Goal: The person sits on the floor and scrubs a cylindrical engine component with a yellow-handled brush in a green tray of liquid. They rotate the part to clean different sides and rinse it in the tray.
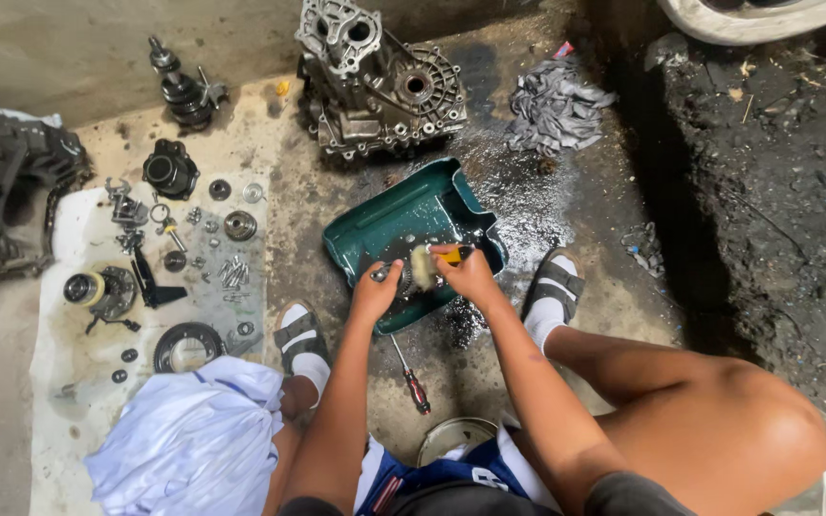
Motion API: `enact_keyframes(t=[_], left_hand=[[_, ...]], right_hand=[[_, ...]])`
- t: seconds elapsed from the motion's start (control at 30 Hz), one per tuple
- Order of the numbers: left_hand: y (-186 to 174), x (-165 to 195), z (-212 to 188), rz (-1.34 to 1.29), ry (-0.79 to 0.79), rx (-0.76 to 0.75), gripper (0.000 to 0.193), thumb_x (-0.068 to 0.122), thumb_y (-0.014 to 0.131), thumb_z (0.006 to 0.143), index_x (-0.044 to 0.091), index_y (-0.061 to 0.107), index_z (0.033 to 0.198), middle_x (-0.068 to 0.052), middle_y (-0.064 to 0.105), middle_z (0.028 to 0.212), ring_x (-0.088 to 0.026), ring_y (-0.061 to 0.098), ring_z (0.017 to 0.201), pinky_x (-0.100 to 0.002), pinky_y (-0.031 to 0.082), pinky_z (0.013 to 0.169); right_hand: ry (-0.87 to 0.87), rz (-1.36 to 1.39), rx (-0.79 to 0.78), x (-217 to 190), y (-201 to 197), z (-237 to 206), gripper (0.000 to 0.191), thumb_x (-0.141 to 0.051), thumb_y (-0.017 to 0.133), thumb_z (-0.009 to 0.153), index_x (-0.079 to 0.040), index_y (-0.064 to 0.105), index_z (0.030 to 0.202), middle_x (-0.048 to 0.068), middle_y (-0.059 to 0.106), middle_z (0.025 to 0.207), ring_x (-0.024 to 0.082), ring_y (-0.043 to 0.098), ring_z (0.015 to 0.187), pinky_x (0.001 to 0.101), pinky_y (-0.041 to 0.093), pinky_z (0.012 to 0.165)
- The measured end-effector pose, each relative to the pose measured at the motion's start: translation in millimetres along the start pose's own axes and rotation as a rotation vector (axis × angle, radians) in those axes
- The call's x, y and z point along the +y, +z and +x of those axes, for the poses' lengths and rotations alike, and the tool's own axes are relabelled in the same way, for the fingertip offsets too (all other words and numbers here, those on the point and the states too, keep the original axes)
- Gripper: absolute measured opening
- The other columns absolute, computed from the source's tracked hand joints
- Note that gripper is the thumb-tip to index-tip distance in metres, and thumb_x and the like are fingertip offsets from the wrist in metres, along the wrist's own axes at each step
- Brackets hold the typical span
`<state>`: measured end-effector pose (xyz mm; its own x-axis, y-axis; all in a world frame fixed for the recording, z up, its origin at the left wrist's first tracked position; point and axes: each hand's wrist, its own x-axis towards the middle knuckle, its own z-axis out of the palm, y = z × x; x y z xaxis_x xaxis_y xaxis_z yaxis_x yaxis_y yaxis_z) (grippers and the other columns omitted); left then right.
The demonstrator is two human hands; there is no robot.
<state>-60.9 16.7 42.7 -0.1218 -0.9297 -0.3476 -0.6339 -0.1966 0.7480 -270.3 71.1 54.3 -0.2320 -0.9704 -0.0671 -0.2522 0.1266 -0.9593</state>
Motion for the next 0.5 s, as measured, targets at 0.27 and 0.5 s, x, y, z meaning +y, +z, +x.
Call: enact_keyframes(t=[0.27,0.5], left_hand=[[8,5,1,0.018,-0.084,-0.025,0.056,0.058,0.061,0.091,0.007,0.072,0.113,-0.021,0.075,0.107,-0.038,0.071,0.107,-0.041,0.054,0.091],[8,12,7,0.002,-0.083,-0.024,0.057,0.057,0.064,0.089,0.006,0.071,0.114,-0.021,0.075,0.107,-0.037,0.072,0.105,-0.041,0.054,0.091]], right_hand=[[-0.048,0.125,0.010,4,-6,2,0.021,-0.011,0.070,0.092,-0.003,0.077,0.110,0.009,0.079,0.097,0.013,0.070,0.083,0.0257,0.056,0.074],[-0.013,0.007,0.081,-9,-6,9,0.022,-0.014,0.069,0.093,-0.005,0.078,0.111,0.014,0.080,0.098,0.015,0.074,0.085,0.0283,0.057,0.076]])
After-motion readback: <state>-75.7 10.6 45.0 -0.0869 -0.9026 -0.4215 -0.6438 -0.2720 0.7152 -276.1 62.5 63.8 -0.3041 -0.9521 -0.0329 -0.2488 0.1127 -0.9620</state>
